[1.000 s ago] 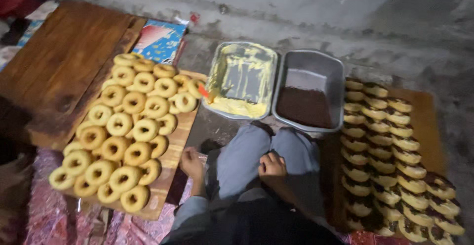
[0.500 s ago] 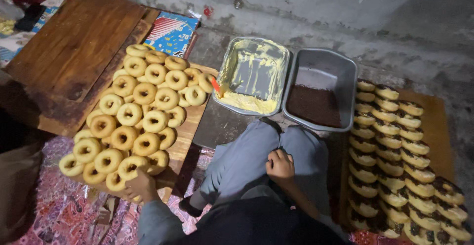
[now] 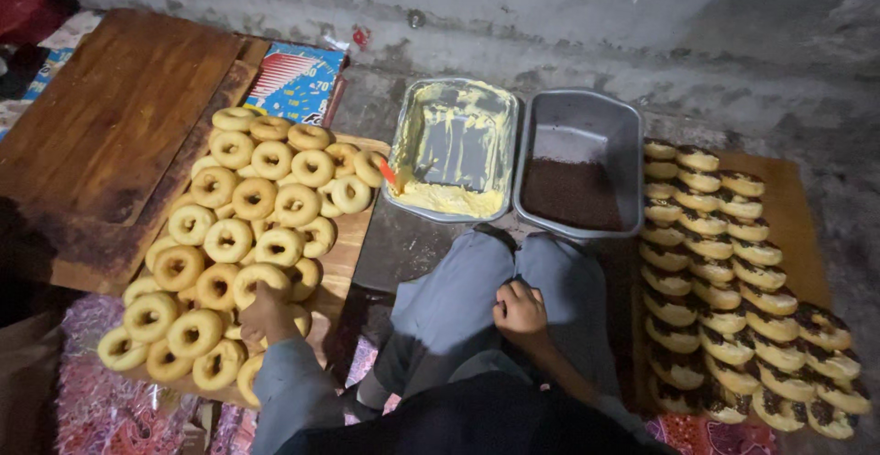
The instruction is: The person repeatedly picks up plain donuts, dips them into a yellow paste, then into a dark granular topping, and places them on a wooden board. The process is repeated for multiple donuts.
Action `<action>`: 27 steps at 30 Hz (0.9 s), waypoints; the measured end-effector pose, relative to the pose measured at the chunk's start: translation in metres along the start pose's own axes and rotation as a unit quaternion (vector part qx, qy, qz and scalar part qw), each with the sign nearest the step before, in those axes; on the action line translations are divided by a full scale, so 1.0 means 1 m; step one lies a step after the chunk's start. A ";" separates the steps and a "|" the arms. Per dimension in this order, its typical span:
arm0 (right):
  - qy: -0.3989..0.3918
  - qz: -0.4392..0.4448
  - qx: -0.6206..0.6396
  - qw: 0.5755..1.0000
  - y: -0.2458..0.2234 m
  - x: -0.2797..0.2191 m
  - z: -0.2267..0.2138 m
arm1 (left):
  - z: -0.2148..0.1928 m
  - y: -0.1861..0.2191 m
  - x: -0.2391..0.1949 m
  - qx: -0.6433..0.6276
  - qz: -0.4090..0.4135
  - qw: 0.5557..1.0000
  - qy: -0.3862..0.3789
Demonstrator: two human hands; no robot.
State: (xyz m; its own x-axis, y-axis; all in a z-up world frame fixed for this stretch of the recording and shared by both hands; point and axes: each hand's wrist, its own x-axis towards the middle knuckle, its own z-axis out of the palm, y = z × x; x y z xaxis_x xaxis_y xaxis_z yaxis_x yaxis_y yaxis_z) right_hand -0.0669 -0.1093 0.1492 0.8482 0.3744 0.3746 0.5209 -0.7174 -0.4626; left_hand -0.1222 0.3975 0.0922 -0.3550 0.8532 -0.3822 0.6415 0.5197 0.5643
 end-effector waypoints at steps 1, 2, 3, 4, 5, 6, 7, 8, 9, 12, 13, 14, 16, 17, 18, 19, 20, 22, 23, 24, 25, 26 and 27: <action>0.004 0.000 0.002 1.000 0.001 -0.001 0.001 | 0.007 -0.001 -0.005 -0.076 0.054 0.996 -0.003; 0.004 0.019 0.007 1.000 0.001 -0.002 0.001 | 0.014 -0.003 -0.014 -0.152 0.107 0.982 -0.007; 0.004 0.038 0.012 0.999 0.000 -0.001 0.003 | 0.020 -0.008 -0.026 -0.226 0.159 0.961 -0.009; 0.003 0.057 0.018 0.998 -0.002 0.000 0.003 | 0.023 -0.013 -0.042 -0.299 0.209 0.931 -0.012; 0.024 0.079 0.083 0.993 -0.005 0.004 0.003 | 0.023 -0.017 -0.061 -0.369 0.258 0.893 -0.012; 0.044 0.101 0.147 0.983 -0.008 0.007 0.004 | 0.020 -0.029 -0.086 -0.341 0.215 0.902 -0.152; 0.064 0.121 0.211 0.968 -0.011 0.012 0.007 | 0.017 -0.046 -0.118 -0.308 0.170 0.891 -0.287; 0.021 0.139 0.301 0.943 -0.014 0.017 0.011 | 0.018 -0.061 -0.155 -0.268 0.124 0.859 -0.418; -0.025 0.161 0.387 0.908 -0.016 0.018 0.014 | 0.013 -0.080 -0.189 -0.258 0.172 0.839 -0.447; -0.064 0.220 0.512 0.828 -0.011 0.027 0.035 | 0.004 -0.124 -0.280 -0.331 0.100 0.696 -0.629; -0.060 0.238 0.533 0.810 -0.007 0.027 0.040 | 0.002 -0.127 -0.294 -0.304 0.118 0.685 -0.652; -0.045 0.282 0.568 0.772 0.002 0.032 0.045 | 0.000 -0.123 -0.299 -0.307 0.121 0.697 -0.637; -0.015 0.368 0.629 0.684 0.021 0.044 0.051 | -0.002 -0.108 -0.297 -0.309 0.128 0.721 -0.607; -0.014 0.382 0.681 0.625 0.029 0.047 0.048 | -0.003 -0.101 -0.291 -0.325 0.115 0.724 -0.597; -0.012 0.394 0.727 0.562 0.036 0.055 0.044 | -0.003 -0.093 -0.283 -0.341 0.102 0.727 -0.587; -0.009 0.403 0.770 0.495 0.040 0.062 0.038 | -0.003 -0.086 -0.277 -0.357 0.090 0.730 -0.576; -0.038 0.393 0.786 0.476 0.040 0.069 0.029 | -0.001 -0.082 -0.274 -0.362 0.039 0.746 -0.558; -0.097 0.371 0.816 0.433 0.032 0.081 0.009 | 0.002 -0.079 -0.268 -0.369 -0.063 0.774 -0.511; -0.091 0.383 0.800 0.453 0.023 0.088 0.002 | 0.005 -0.078 -0.267 -0.395 -0.077 0.733 -0.548; -0.085 0.395 0.784 0.472 0.010 0.094 -0.003 | 0.008 -0.078 -0.268 -0.421 -0.090 0.689 -0.583; -0.081 0.406 0.766 0.491 -0.001 0.102 -0.007 | 0.013 -0.077 -0.270 -0.447 -0.102 0.642 -0.615; -0.102 0.338 0.729 0.587 -0.014 0.109 -0.007 | 0.017 -0.076 -0.272 -0.441 -0.101 0.632 -0.629; -0.121 0.264 0.681 0.673 -0.027 0.114 -0.005 | 0.021 -0.076 -0.275 -0.435 -0.102 0.622 -0.643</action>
State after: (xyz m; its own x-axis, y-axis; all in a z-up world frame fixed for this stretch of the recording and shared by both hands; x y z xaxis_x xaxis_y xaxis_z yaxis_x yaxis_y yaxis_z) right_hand 0.0153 -0.0497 0.2082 0.8540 0.4817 -0.1966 -0.3943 0.3527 -0.8486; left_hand -0.0587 0.1227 0.1387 0.8281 0.3142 -0.4644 -0.1363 0.9162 0.3768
